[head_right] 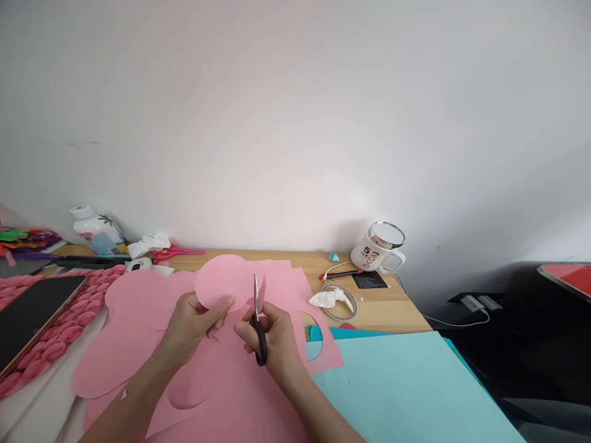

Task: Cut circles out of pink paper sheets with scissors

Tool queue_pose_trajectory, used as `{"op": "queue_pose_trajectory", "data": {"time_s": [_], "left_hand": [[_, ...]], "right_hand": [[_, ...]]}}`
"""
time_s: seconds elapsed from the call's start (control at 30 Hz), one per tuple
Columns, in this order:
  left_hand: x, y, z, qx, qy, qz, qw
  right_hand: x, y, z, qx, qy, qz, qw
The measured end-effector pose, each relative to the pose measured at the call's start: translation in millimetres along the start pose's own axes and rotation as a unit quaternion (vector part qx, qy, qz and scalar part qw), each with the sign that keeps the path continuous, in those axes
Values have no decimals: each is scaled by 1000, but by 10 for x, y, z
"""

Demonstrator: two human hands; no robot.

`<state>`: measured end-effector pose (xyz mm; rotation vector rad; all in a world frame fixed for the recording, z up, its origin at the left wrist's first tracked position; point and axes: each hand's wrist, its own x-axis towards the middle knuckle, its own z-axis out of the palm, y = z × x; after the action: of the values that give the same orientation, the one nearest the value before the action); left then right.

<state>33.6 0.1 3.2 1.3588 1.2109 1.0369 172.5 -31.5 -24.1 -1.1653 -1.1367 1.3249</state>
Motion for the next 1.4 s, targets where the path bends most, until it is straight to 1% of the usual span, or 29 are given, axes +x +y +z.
{"op": "queue_pose_trajectory", "data": {"time_s": [0.07,0.13,0.27,0.33,0.43,0.53,0.67,0.7,0.77,0.8,0.83,0.87,0.97,1.0,1.03,1.07,1.13,1.23,1.3,1.37,1.4], "left_hand": [[-1,10,-4,-1,0,1,1000],[5,11,-10,3,2,4,1000],[20,-4,-22,-3,-5,7,1000],[28,-15,-24,-30,-16,2,999],[46,-38,-25,-110,-25,-8,994],[67,-68,-29,-179,-36,-8,983],[73,-95,-31,-194,-58,-7,979],[69,-97,-28,-196,-61,-5,979],[63,-92,-21,-203,-58,1,977],[62,-87,-20,-211,-46,5,976],[65,-79,-22,-222,-21,10,975],[73,-71,-29,-238,16,17,971],[121,-55,-79,-302,143,27,942],[143,-57,-100,-323,170,25,931],[163,-64,-120,-339,184,20,923],[182,-75,-135,-348,185,12,919],[204,-101,-147,-344,174,1,923],[187,-119,-119,-292,159,9,943],[147,-113,-90,-235,161,38,958],[101,-108,-70,-160,183,90,966],[82,-111,-66,-119,198,121,965]], "right_hand": [[2,2,0,-12,7,11,1000],[8,3,1,-6,27,16,999],[23,-8,-2,33,99,-6,994],[27,-10,-10,37,130,-21,991],[29,10,-19,22,153,-33,987],[32,41,-15,-1,151,-48,987],[36,75,-7,-37,133,-78,987],[38,90,-8,-59,125,-83,987],[44,137,-16,-134,107,-92,981],[49,168,-21,-185,98,-96,973],[57,201,-27,-239,91,-101,961],[67,235,-32,-293,84,-109,946],[103,315,-48,-426,65,-131,893],[114,328,-53,-457,60,-133,878],[123,334,-56,-479,58,-130,866],[130,334,-58,-492,54,-122,860],[135,319,-56,-505,42,-99,856],[122,277,-35,-529,30,-70,845],[106,245,-17,-554,30,-62,830],[91,214,-6,-573,27,-54,817],[84,200,-4,-581,24,-51,812]]}}
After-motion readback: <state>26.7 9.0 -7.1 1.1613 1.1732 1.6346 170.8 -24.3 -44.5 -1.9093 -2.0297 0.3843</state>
